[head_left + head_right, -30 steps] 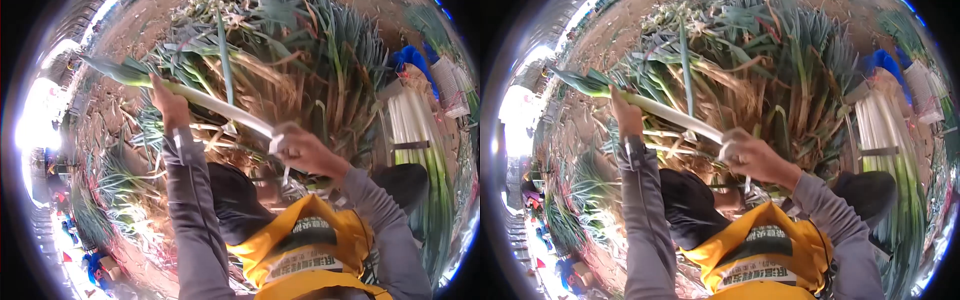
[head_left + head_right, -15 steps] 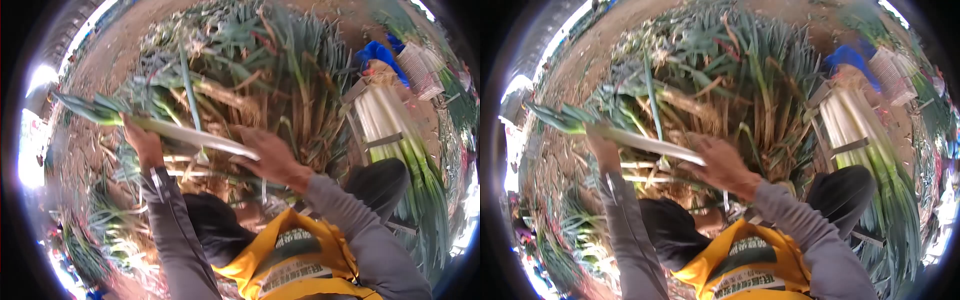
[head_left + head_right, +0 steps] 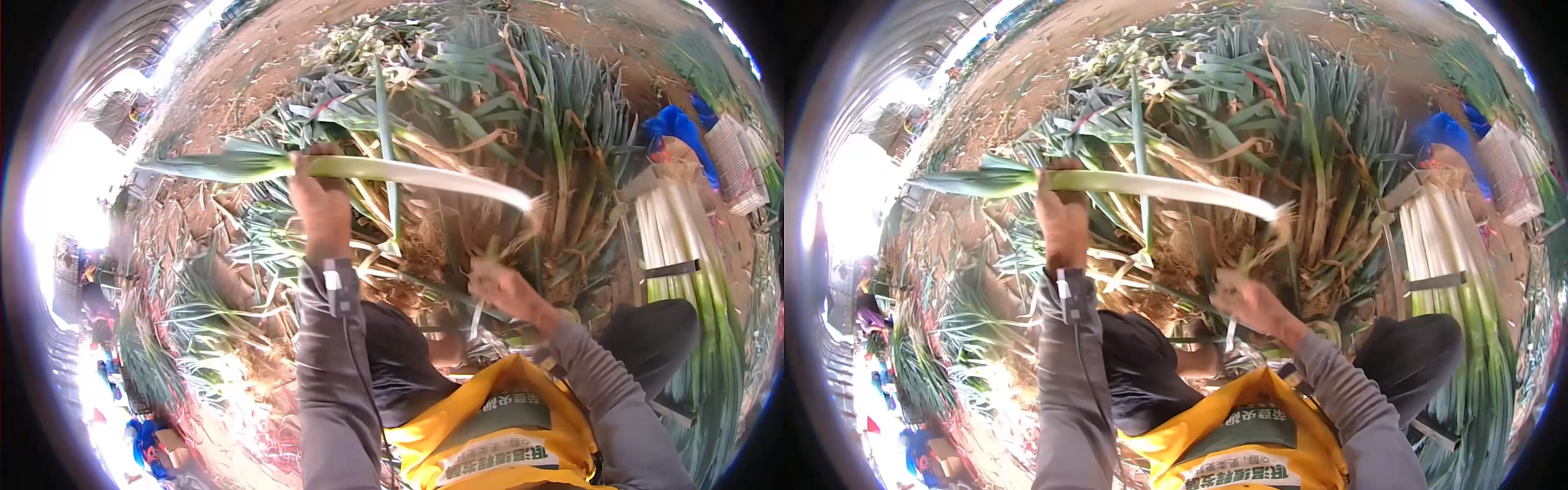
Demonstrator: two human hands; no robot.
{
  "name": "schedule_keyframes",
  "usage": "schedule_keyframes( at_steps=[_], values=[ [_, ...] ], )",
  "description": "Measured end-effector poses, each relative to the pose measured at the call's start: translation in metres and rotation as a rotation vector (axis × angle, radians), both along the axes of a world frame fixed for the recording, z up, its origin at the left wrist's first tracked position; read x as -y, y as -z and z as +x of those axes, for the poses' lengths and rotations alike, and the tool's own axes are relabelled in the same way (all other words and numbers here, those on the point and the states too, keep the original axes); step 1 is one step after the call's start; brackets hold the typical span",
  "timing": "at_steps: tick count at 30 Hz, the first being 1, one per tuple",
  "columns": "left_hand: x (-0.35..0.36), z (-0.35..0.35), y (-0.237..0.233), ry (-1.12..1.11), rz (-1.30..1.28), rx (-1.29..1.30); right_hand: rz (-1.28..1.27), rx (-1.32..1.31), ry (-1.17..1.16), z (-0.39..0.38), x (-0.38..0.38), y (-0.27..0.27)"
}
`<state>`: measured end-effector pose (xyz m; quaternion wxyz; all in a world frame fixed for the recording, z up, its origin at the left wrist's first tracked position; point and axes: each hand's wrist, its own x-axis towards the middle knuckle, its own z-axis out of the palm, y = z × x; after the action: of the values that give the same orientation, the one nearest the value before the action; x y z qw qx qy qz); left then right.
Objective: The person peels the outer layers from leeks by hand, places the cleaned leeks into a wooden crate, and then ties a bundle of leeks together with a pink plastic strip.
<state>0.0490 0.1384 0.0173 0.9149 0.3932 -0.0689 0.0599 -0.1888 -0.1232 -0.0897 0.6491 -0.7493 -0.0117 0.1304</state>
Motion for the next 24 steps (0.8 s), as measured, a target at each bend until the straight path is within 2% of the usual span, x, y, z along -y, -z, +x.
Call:
schedule_keyframes(
  at_steps=[1, 2, 3, 5, 6, 7, 8, 10, 11, 12, 14, 15, 17, 18, 20, 22, 23, 24],
  values=[
    [0.017, -0.004, -0.007, -0.013, -0.104, -0.06, 0.347, -0.037, 0.14, 0.017, -0.007, -0.018],
    [0.037, -0.008, -0.012, -0.013, -0.214, -0.129, 0.511, 0.091, 0.216, 0.04, -0.008, -0.025],
    [0.053, -0.02, -0.017, 0.043, -0.215, -0.147, 0.672, 0.229, 0.268, 0.064, -0.008, -0.032],
    [0.084, -0.043, -0.014, 0.184, -0.194, -0.142, 0.976, 0.226, 0.415, 0.095, -0.01, -0.076],
    [0.1, -0.057, -0.019, 0.209, -0.105, -0.195, 0.239, 0.615, 0.414, 0.098, -0.009, -0.078],
    [0.104, -0.056, 0.005, 0.126, 0.285, -0.017, -0.51, 0.925, 0.643, 0.101, -0.007, -0.08],
    [0.112, -0.061, 0.008, 0.278, 0.2, -0.07, -0.564, 1.019, 0.672, 0.109, -0.007, -0.076],
    [0.13, -0.073, 0.011, 0.563, 0.05, -0.217, 0.218, 0.763, 0.656, 0.115, -0.013, -0.083],
    [0.152, -0.089, -0.003, 0.526, 0.064, -0.257, 1.026, 0.36, 0.54, 0.116, -0.016, -0.094],
    [0.171, -0.106, -0.015, 0.488, 0.08, -0.294, 1.003, 0.386, 0.582, 0.114, -0.009, -0.095],
    [0.192, -0.115, -0.002, 0.576, 0.085, -0.278, 1.086, 0.32, 0.487, 0.102, 0.017, -0.097],
    [0.197, -0.126, -0.006, 0.604, 0.201, -0.18, 1.063, 0.339, 0.533, 0.092, 0.034, -0.098],
    [0.215, -0.124, 0.009, 0.648, 0.262, -0.075, 0.786, 0.462, 0.555, 0.073, 0.069, -0.109],
    [0.222, -0.125, 0.004, 0.683, 0.259, -0.073, 0.65, 0.464, 0.627, 0.046, 0.087, -0.143],
    [0.234, -0.131, -0.016, 0.787, 0.231, -0.092, 0.338, 0.734, 0.781, 0.023, 0.146, -0.175],
    [0.239, -0.128, -0.011, 0.77, 0.292, -0.095, -0.155, 0.872, 0.983, -0.02, 0.222, -0.221],
    [0.241, -0.118, 0.007, 0.738, 0.399, -0.155, -0.231, 0.869, 0.998, -0.05, 0.261, -0.248],
    [0.245, -0.108, 0.025, 0.7, 0.507, -0.216, -0.224, 0.871, 1.109, -0.08, 0.287, -0.279]
  ],
)
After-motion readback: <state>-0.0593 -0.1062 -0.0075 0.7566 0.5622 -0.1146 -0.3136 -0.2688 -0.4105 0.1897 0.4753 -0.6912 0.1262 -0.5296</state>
